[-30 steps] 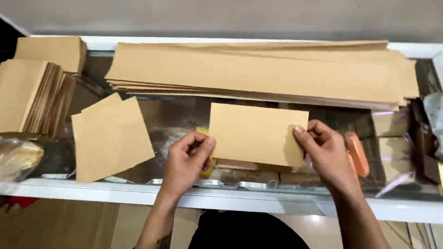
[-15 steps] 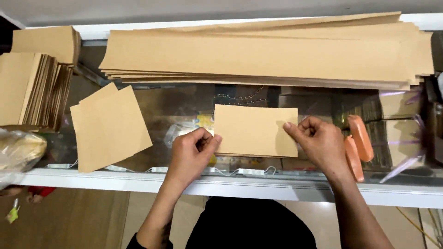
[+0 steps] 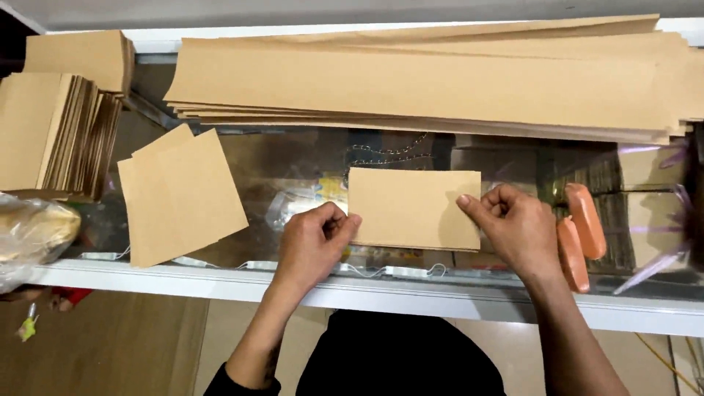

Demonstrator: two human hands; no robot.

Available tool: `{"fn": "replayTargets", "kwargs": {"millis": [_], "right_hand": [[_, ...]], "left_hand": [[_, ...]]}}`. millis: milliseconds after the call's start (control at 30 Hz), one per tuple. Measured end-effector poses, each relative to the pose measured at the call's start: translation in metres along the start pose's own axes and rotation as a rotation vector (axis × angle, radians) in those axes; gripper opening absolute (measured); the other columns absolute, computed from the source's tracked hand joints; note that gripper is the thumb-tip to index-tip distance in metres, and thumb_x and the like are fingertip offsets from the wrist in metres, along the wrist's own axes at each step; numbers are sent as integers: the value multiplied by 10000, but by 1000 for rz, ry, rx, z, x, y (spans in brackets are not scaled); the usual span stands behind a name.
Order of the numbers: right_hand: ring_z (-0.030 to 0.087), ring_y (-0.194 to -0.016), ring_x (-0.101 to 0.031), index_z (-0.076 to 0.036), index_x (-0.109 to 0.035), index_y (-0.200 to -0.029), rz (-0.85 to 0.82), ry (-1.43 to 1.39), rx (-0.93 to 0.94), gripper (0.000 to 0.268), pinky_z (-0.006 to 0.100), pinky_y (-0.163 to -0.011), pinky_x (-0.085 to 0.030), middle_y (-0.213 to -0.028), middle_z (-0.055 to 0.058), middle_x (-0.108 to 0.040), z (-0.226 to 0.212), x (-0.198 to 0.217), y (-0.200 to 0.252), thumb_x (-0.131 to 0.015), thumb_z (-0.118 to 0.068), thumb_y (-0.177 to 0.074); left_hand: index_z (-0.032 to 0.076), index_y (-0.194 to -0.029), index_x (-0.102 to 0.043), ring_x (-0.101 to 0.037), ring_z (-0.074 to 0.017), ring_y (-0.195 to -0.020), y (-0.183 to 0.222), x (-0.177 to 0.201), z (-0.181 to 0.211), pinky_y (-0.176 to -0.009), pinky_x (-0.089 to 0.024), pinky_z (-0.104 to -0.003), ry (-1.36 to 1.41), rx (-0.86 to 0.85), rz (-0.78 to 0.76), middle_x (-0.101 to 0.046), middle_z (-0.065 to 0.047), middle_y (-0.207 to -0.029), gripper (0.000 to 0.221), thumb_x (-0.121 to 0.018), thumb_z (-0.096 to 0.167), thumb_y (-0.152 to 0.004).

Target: Folding and stacking brown paper bags on a glass counter, then walking to a display fridge to retrieve a small cup.

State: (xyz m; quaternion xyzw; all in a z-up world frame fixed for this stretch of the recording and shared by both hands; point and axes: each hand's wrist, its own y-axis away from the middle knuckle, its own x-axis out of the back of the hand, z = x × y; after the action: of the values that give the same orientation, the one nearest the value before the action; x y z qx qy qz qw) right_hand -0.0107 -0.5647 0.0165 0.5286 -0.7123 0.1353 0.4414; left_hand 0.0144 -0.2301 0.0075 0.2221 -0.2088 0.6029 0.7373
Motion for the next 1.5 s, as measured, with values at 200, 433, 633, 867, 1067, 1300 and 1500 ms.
{"fn": "replayTargets", "kwargs": {"millis": [200, 433, 633, 867, 1067, 1300, 1500], "right_hand": [[328, -768, -817, -138, -855, -882, 8, 37, -23, 442, 404, -805, -584, -703, 34, -792, -6, 0, 1, -922, -571, -940], [320, -844, -843, -153, -820, -1022, -17, 77, -77, 461, 458, -854, -603, -788, 34, -832, -8, 6, -1, -926, -584, -896], [214, -768, -795, -45, -728, -1110, 15, -168, -83, 421, 365, -743, -567, -841, 118, -829, -29, 36, 18, -755, -465, -1121], [119, -687, -616, -64, -689, -1096, 118, -344, 224, 221, 289, -686, -513, -743, 42, -672, -55, 2, 26, -751, -249, -1200], [184, -627, -728, -38, -733, -1086, -140, -414, 380, 117, 292, -650, -593, -771, 80, -745, -119, -59, 32, -739, -150, -1121], [86, -647, -638, -184, -848, -1190, -286, -239, 387, 198, 280, -614, -522, -799, -28, -860, -199, -123, 62, -811, -271, -1017], [94, -634, -673, -279, -865, -1238, -430, -22, 374, 313, 306, -665, -543, -867, -90, -919, -233, -169, 81, -764, -454, -999]], "left_hand": [[117, -766, -749, -734, -351, -652, -3, 0, 1, -648, -573, -430, -72, 21, -44, -702, -105, -603, 307, -860, 322, -966], [83, -738, -713, -710, -362, -627, -3, 4, -1, -631, -552, -435, -21, -15, -27, -682, -132, -585, 392, -906, 355, -943], [122, -772, -566, -448, -148, -639, 17, 43, -21, -641, -395, -345, -2, -233, 184, -519, 8, -673, 418, -825, 288, -1055], [70, -1324, -755, -623, -374, -1351, 43, 135, -70, -1144, -504, -508, -523, -271, 414, -755, -106, -1356, 392, -755, 367, -1068], [83, -1722, -465, -328, -424, -1695, 50, 172, -149, -1339, -278, -576, -535, -80, 81, -405, -226, -1813, 887, -842, 403, -985], [105, -1489, -648, -696, -423, -1149, 50, 167, -139, -1098, -515, -550, -797, -285, 128, -736, -181, -1371, 694, -887, 394, -905], [36, -1513, -656, -777, -396, -1198, 55, 166, -139, -1094, -624, -536, -887, -404, 122, -775, -255, -1369, 548, -756, 353, -1077]]}}
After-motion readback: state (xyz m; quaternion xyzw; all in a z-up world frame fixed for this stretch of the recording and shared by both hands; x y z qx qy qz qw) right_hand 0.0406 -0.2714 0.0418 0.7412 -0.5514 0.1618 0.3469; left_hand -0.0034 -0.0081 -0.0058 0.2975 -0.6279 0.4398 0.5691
